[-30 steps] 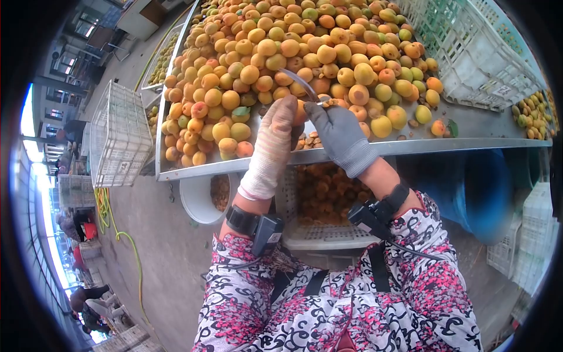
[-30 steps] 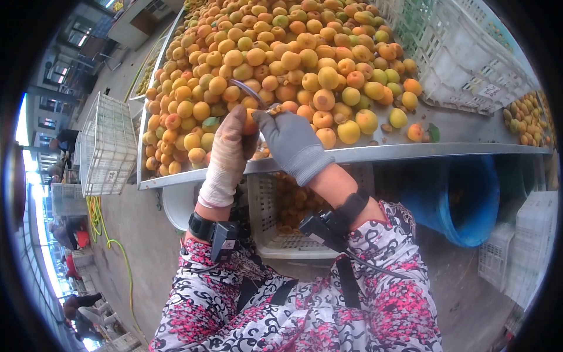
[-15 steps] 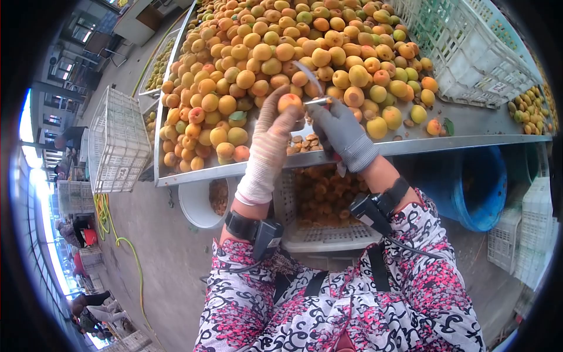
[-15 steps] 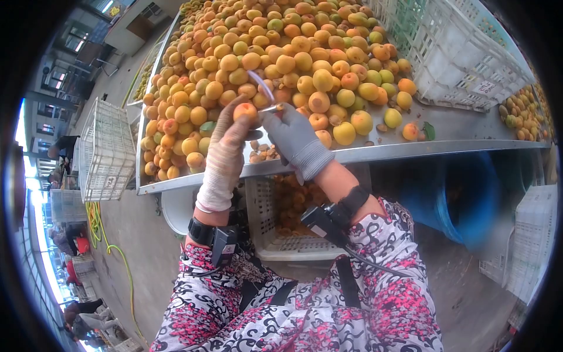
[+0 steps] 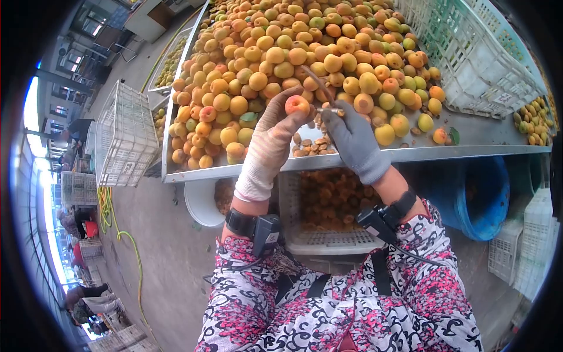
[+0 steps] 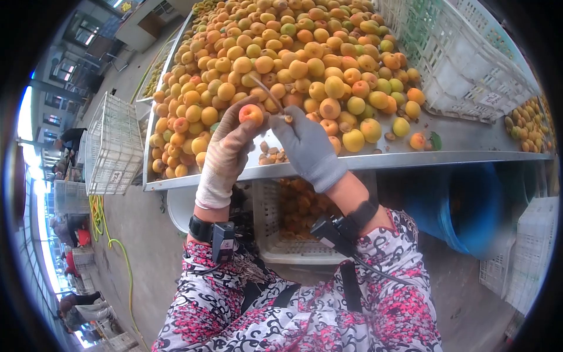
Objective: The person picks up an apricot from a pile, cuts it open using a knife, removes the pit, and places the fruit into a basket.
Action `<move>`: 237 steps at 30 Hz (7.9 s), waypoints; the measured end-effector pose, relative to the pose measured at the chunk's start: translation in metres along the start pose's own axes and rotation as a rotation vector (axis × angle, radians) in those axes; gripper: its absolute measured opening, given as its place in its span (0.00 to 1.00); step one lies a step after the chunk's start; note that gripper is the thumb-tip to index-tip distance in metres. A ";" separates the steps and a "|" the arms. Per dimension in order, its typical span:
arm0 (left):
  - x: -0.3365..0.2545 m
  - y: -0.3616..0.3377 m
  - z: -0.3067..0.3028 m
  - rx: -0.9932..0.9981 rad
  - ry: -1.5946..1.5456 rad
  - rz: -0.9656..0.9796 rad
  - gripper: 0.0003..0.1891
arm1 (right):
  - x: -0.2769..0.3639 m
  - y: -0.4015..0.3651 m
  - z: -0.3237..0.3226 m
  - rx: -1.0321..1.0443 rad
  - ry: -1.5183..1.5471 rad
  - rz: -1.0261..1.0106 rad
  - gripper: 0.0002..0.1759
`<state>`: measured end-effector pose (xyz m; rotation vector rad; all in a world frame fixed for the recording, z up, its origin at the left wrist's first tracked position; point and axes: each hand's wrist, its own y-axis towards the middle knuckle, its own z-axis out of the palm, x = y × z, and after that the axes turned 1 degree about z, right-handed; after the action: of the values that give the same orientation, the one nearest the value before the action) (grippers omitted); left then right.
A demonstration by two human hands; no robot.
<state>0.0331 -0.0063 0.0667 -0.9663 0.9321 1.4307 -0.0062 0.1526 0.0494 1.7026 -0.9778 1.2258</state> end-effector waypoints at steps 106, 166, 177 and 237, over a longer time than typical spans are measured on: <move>0.017 -0.005 -0.009 0.120 -0.459 -0.199 0.32 | -0.011 -0.005 -0.012 0.051 -0.139 -0.049 0.28; -0.014 -0.043 -0.012 0.256 0.514 -0.158 0.21 | 0.017 0.002 -0.026 0.042 0.180 0.462 0.17; 0.031 0.026 -0.058 -0.411 1.174 0.075 0.28 | 0.011 0.005 -0.028 -0.003 0.245 0.430 0.17; -0.021 -0.009 0.002 0.033 0.058 0.082 0.25 | 0.008 -0.027 -0.002 0.096 -0.145 -0.077 0.15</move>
<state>0.0430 -0.0115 0.0870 -0.9582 1.0453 1.4579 0.0192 0.1640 0.0529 1.9080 -0.9420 1.1282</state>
